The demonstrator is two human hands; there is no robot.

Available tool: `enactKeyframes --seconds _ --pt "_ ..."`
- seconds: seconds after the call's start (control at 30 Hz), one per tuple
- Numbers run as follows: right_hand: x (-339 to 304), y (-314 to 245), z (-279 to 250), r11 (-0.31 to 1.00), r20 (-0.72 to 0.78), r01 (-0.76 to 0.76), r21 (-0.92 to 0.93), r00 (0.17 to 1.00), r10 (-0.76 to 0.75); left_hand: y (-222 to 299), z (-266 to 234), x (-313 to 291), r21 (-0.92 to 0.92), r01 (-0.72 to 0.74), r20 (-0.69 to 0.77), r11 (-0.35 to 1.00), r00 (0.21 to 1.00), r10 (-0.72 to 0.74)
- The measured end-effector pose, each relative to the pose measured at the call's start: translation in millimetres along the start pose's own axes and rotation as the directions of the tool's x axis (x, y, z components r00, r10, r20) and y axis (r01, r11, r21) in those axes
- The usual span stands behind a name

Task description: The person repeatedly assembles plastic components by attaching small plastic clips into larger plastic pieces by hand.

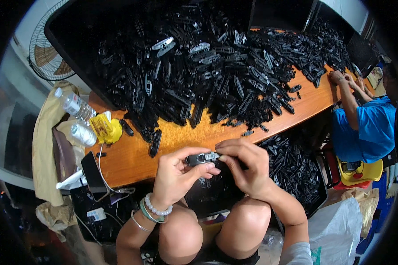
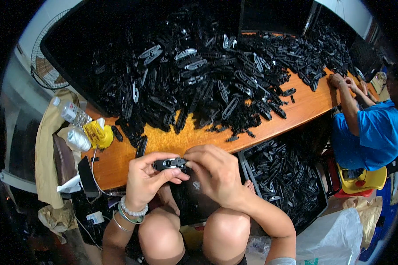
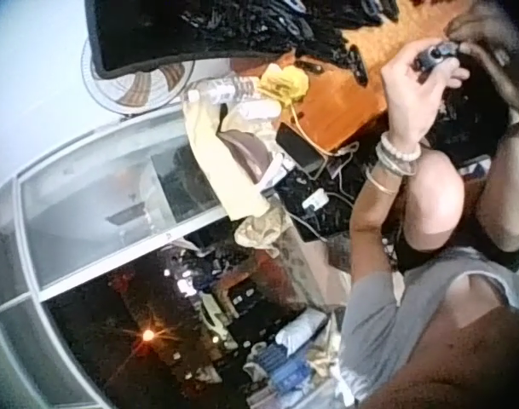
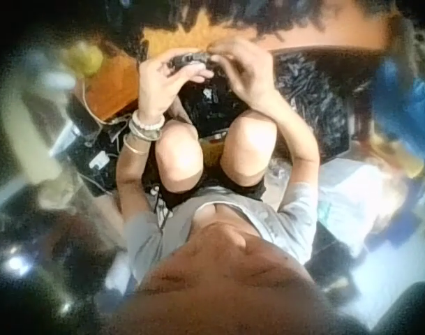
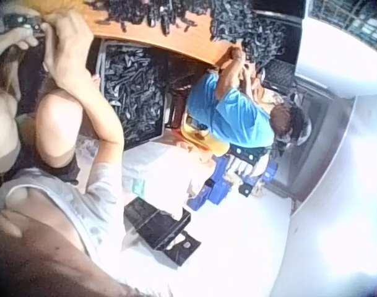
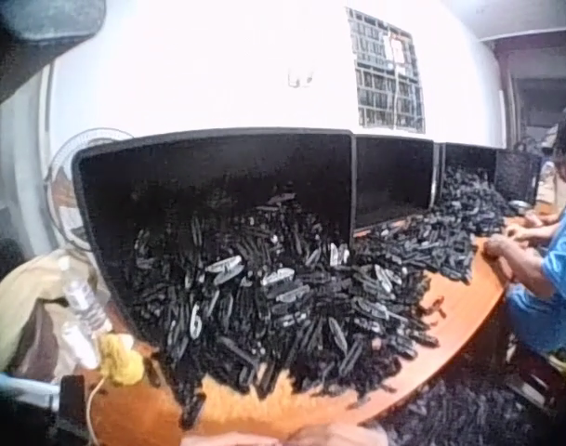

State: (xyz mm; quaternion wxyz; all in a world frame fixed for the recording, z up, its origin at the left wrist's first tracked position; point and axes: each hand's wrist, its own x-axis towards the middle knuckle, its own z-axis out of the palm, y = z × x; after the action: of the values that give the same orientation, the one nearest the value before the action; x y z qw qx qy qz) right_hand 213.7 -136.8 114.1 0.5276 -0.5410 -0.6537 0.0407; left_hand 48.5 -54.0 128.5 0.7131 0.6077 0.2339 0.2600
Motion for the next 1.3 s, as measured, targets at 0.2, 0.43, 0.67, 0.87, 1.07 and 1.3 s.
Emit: enactKeyframes --seconds 0.2,0.43,0.67,0.87,1.07,1.3 --pt "9.2 -3.0 2.8 0.984 0.095 0.177 -0.029 0.980 -0.173 -0.1 -13.7 -2.3 0.042 -0.068 -0.044 0.997 0.997 0.070" --pt "-0.1 -23.7 -2.1 0.671 0.467 -0.677 0.301 0.719 0.515 0.4 -29.6 -7.8 0.236 -0.122 0.121 0.964 0.988 0.095" --pt "-32.2 23.0 -10.9 0.781 0.660 -0.605 0.154 0.651 0.374 -21.9 -40.5 22.7 0.569 -0.350 0.427 0.745 0.899 0.097" --pt "-31.3 84.2 -30.9 0.728 0.236 -0.002 -0.686 0.945 0.225 -33.1 -15.6 99.4 0.764 -0.412 0.349 0.496 0.911 0.221" --pt "-45.5 104.1 -33.2 0.695 0.324 0.068 -0.716 0.914 0.243 -66.1 -8.9 165.0 0.856 -0.509 0.471 0.090 0.840 0.270" --pt "-45.8 121.0 -11.7 0.914 0.154 -0.032 -0.404 0.983 0.103 -63.5 -24.4 133.4 0.802 -0.442 0.224 0.403 0.847 0.482"
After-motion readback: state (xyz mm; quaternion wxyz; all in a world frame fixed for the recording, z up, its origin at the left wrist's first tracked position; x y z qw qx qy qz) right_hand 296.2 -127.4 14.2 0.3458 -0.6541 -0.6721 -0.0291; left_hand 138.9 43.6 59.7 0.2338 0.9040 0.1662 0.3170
